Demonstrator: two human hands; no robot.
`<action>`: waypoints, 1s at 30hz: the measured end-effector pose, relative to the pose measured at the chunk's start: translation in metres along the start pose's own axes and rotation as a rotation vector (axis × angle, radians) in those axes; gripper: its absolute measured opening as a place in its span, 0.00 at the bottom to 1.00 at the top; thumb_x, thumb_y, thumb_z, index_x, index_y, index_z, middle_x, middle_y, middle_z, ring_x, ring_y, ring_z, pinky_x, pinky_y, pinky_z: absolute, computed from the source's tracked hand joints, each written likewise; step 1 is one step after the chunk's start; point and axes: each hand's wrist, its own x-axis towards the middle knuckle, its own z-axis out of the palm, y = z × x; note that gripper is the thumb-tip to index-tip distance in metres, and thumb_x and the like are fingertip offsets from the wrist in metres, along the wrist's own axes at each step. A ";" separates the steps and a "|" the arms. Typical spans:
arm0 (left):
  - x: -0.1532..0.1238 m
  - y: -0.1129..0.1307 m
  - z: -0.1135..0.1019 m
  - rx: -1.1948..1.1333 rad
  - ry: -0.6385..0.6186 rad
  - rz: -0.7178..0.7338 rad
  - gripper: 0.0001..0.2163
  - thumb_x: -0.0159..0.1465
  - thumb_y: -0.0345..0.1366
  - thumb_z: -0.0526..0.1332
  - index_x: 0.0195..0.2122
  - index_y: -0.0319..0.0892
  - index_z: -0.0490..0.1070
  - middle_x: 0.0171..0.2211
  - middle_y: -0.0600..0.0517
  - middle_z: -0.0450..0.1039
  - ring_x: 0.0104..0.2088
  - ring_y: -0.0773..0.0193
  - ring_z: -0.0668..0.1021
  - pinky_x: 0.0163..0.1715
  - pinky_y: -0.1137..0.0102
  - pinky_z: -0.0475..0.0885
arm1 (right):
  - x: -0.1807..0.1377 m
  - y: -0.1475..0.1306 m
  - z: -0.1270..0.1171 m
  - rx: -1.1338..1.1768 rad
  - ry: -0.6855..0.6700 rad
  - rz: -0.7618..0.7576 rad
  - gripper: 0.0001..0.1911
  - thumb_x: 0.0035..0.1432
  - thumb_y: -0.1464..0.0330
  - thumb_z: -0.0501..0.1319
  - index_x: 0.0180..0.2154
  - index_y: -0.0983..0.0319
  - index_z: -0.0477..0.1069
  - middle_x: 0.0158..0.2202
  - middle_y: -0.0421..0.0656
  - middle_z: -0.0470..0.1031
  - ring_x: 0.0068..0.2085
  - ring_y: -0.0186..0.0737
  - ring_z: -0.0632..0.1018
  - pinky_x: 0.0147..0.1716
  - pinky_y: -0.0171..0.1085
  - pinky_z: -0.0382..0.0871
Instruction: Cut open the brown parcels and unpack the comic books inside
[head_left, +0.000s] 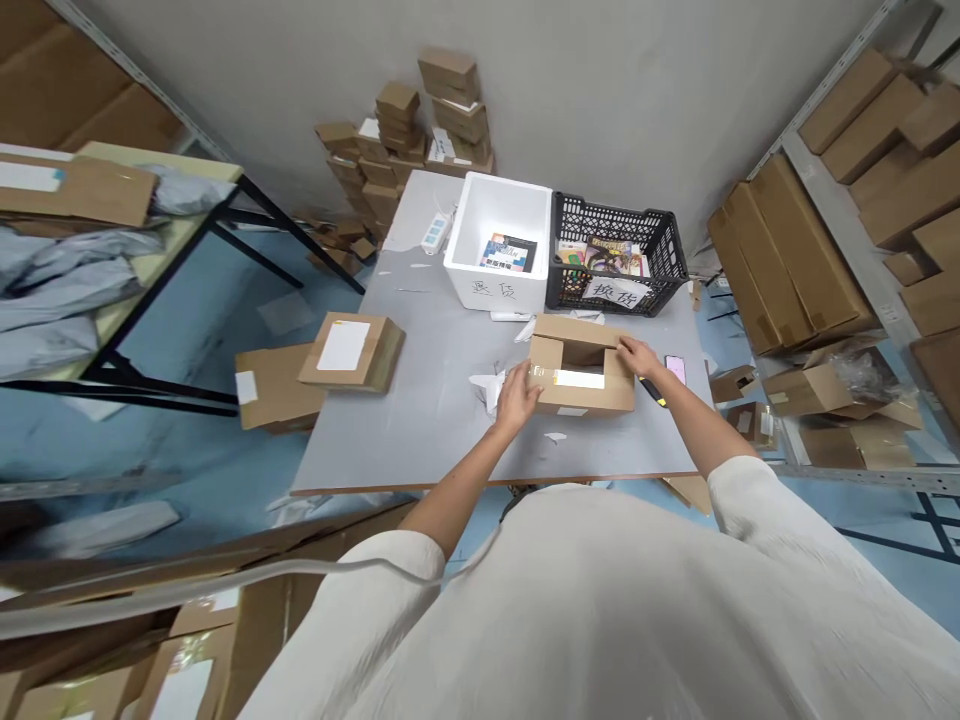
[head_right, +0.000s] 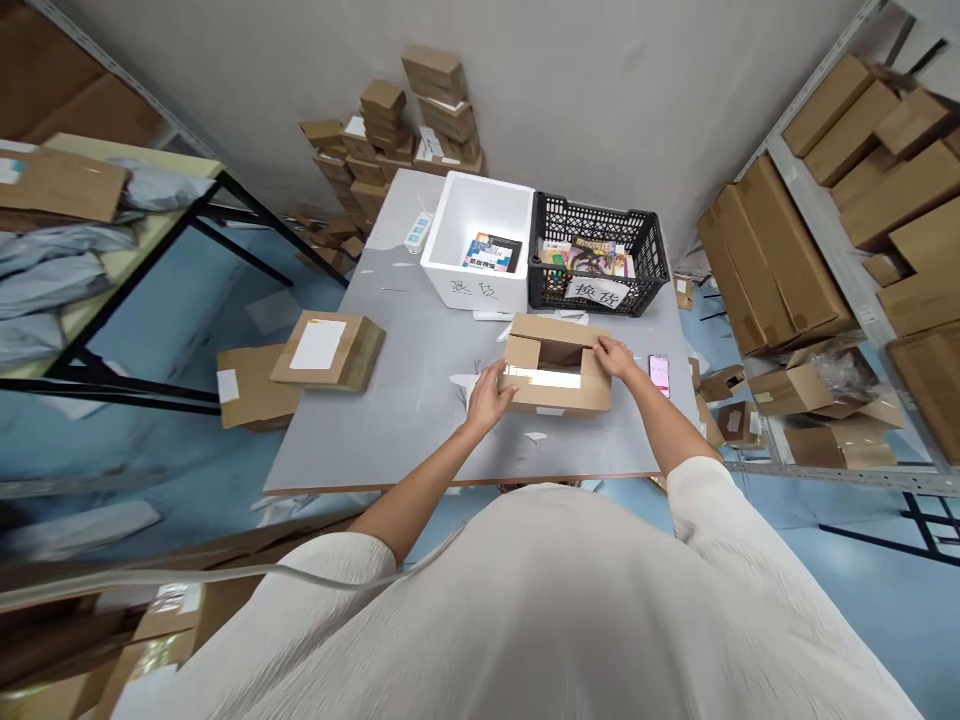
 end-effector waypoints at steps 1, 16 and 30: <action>0.000 0.001 -0.001 0.008 -0.002 -0.002 0.34 0.71 0.39 0.64 0.78 0.46 0.63 0.74 0.38 0.70 0.74 0.40 0.73 0.74 0.46 0.72 | 0.002 0.000 0.000 -0.006 -0.017 -0.017 0.37 0.79 0.47 0.49 0.76 0.57 0.72 0.78 0.50 0.72 0.77 0.69 0.69 0.75 0.67 0.64; -0.031 0.031 -0.055 -0.010 0.038 0.053 0.14 0.78 0.46 0.57 0.48 0.47 0.81 0.42 0.49 0.84 0.48 0.53 0.84 0.60 0.56 0.77 | -0.001 -0.014 -0.003 -0.088 -0.102 -0.068 0.34 0.79 0.48 0.48 0.72 0.58 0.73 0.77 0.52 0.72 0.74 0.69 0.69 0.71 0.66 0.69; -0.033 0.031 -0.031 0.611 -0.514 0.662 0.47 0.64 0.31 0.73 0.83 0.47 0.58 0.82 0.36 0.59 0.82 0.39 0.61 0.79 0.43 0.56 | -0.013 -0.035 0.016 -0.168 -0.131 0.057 0.60 0.69 0.34 0.59 0.84 0.63 0.48 0.87 0.59 0.44 0.86 0.70 0.48 0.80 0.69 0.52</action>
